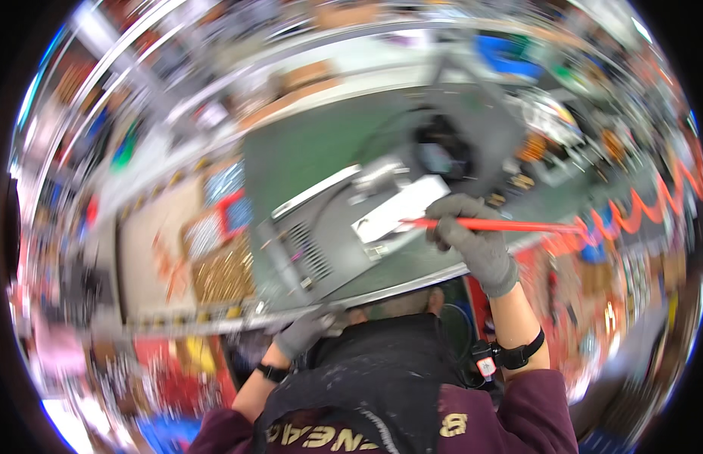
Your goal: Assembling the internal components of an industrial power electronics chassis, including installing a fan and wiring internal boards.
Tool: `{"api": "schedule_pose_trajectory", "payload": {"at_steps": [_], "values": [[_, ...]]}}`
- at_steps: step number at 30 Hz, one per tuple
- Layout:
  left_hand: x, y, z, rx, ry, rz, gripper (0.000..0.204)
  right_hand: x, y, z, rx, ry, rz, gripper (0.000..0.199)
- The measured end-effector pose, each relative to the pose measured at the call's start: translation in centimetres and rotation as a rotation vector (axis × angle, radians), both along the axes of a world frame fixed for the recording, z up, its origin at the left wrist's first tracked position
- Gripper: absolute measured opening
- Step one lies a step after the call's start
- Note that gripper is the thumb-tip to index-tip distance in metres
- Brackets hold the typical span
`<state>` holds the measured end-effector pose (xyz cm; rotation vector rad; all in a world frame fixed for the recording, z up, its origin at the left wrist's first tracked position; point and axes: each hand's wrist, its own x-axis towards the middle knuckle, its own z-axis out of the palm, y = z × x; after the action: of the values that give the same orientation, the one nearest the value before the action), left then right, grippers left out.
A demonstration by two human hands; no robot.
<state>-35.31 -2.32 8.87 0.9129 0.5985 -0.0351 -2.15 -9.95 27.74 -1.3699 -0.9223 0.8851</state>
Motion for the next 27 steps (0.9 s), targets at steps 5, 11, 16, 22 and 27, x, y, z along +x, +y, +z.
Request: {"api": "schedule_pose_trajectory", "payload": {"at_steps": [5,11,16,22,27], "values": [[7.6,-0.9,1.6,-0.116,0.053,-0.139,0.056,9.9,-19.6,3.8,-0.004,0.086,-0.242,0.03],[20.1,-4.3,0.9,-0.168,0.166,-0.289,0.051,23.8,-37.1,3.8,-0.43,-0.546,-0.947,0.024],[28.4,-8.2,3.8,-0.039,0.291,-0.367,0.054,42.2,-44.7,-3.1,-0.495,-1.169,-1.127,0.031],[30.6,-10.7,6.2,0.07,0.465,-0.322,0.062,56.1,-43.2,-9.1,-0.291,-1.075,-1.446,0.019],[30.7,-12.0,5.8,-0.045,0.498,-0.142,0.051,62.5,-42.4,-13.6,-0.273,-1.112,-1.461,0.023]]}}
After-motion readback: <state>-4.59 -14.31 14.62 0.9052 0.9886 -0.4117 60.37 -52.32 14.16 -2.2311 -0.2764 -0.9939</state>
